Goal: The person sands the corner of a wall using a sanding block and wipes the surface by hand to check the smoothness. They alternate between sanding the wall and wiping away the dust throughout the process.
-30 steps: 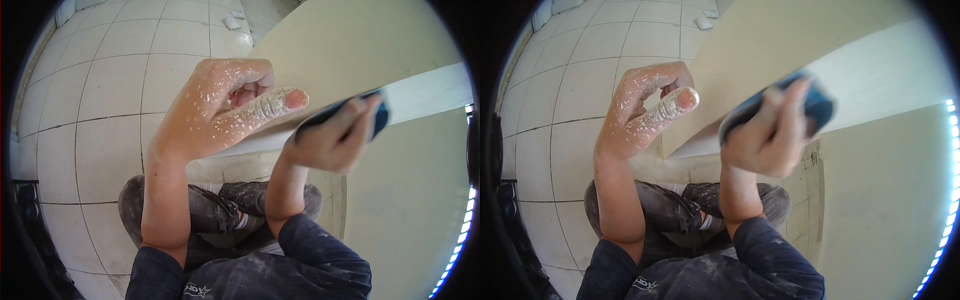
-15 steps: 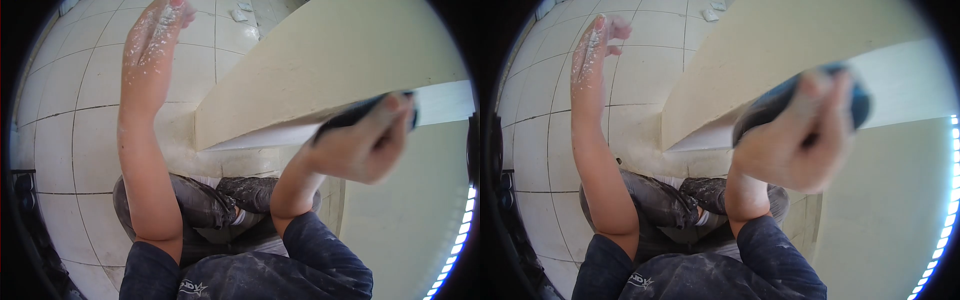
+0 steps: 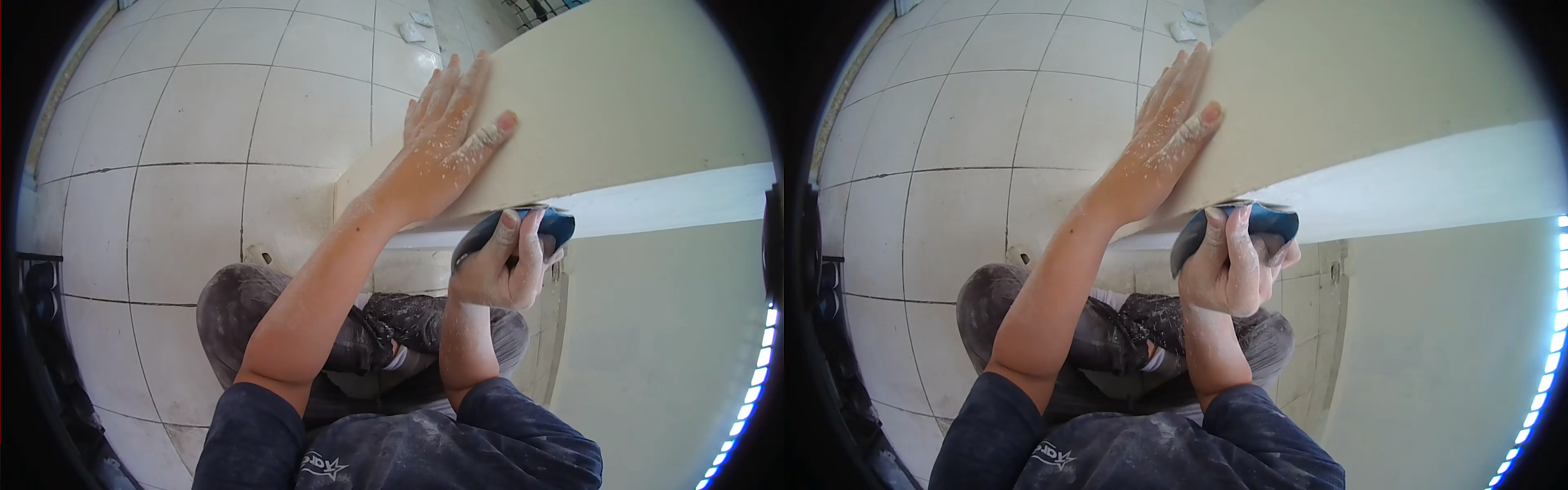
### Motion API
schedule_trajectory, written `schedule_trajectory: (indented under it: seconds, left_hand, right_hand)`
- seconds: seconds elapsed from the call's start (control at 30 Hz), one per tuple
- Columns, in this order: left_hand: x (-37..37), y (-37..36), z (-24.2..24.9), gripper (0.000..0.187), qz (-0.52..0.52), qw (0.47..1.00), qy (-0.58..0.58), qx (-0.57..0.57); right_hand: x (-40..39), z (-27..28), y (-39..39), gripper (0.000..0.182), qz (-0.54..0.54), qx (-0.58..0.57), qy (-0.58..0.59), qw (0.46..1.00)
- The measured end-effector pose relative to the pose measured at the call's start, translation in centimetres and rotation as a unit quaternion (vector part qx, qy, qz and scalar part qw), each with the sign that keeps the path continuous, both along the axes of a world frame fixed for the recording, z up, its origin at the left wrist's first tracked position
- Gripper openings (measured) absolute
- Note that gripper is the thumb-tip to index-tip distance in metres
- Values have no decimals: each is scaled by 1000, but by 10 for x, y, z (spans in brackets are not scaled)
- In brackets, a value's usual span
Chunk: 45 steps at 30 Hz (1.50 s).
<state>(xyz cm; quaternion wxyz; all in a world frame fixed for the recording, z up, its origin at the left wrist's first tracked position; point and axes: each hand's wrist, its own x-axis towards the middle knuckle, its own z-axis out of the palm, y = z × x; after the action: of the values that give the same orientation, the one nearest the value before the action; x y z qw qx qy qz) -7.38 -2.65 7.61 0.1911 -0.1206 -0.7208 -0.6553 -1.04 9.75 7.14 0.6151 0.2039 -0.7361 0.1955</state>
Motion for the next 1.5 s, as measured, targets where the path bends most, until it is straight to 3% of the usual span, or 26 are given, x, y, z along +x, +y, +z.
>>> schedule_trajectory:
  seconds: [0.13,0.23,0.33,0.43,0.5,0.53,0.57,0.6,0.67,0.7,0.77,0.8,0.87,0.9,1.0,1.1,1.13,1.17,1.3,1.37,1.4,1.5]
  left_hand:
    - [-10,-4,-10,88,73,991,-108,-7]
    - [6,-3,-2,90,21,993,-112,29]
    - [9,-12,14,93,79,986,-69,-132]
    - [8,-32,5,84,243,967,-63,-46]
    - [20,-65,-1,74,146,971,119,-150]
    - [43,-81,18,73,78,943,234,-223]
    - [67,-82,48,66,-50,958,167,-229]
    - [91,-83,79,60,-162,955,84,-232]
    - [113,-42,99,45,-306,946,-61,-88]
    - [111,-16,73,43,-294,953,63,-28]
    - [109,6,66,38,-331,921,203,28]
    - [105,9,73,35,-385,896,218,21]
    - [102,11,75,24,-458,865,201,33]
    - [102,7,76,19,-432,875,212,53]
    - [96,-24,79,7,-350,898,257,72]
    - [94,-38,80,12,-383,884,230,140]
    - [91,-33,78,31,-385,879,258,109]
    - [91,-27,78,39,-414,866,262,97]
    - [91,-8,69,66,-486,850,198,43]
    - [92,-6,66,65,-462,884,66,10]
    - [93,-12,67,61,-458,886,67,22]
    - [88,-38,69,54,-499,857,78,-99]
  right_hand:
    - [10,-4,11,21,-1,-5,-49,999]
    - [30,-15,18,21,15,-156,-181,971]
    - [46,-11,23,19,15,-212,-215,953]
    - [59,0,41,23,29,-180,-198,963]
    - [66,13,47,25,74,-191,-158,966]
    - [77,19,56,36,105,-219,-181,953]
    - [75,24,51,44,169,-270,-147,936]
    - [81,27,57,47,300,-326,-183,878]
    - [93,40,57,54,488,-434,-279,704]
    - [102,54,44,57,543,-486,-338,596]
    - [114,54,40,56,496,-491,-406,590]
    - [117,46,42,53,395,-444,-412,691]
    - [119,37,42,59,399,-468,-407,675]
    - [119,35,40,62,400,-480,-405,667]
    - [115,28,76,61,657,-429,-450,426]
    - [113,22,79,64,674,-437,-440,401]
    - [112,24,76,64,669,-449,-441,394]
    - [111,28,71,63,658,-467,-447,386]
    - [117,38,39,61,616,-559,-489,263]
    - [119,41,25,60,596,-602,-495,192]
    - [121,41,20,59,587,-619,-496,162]
    - [123,44,10,58,549,-671,-487,102]
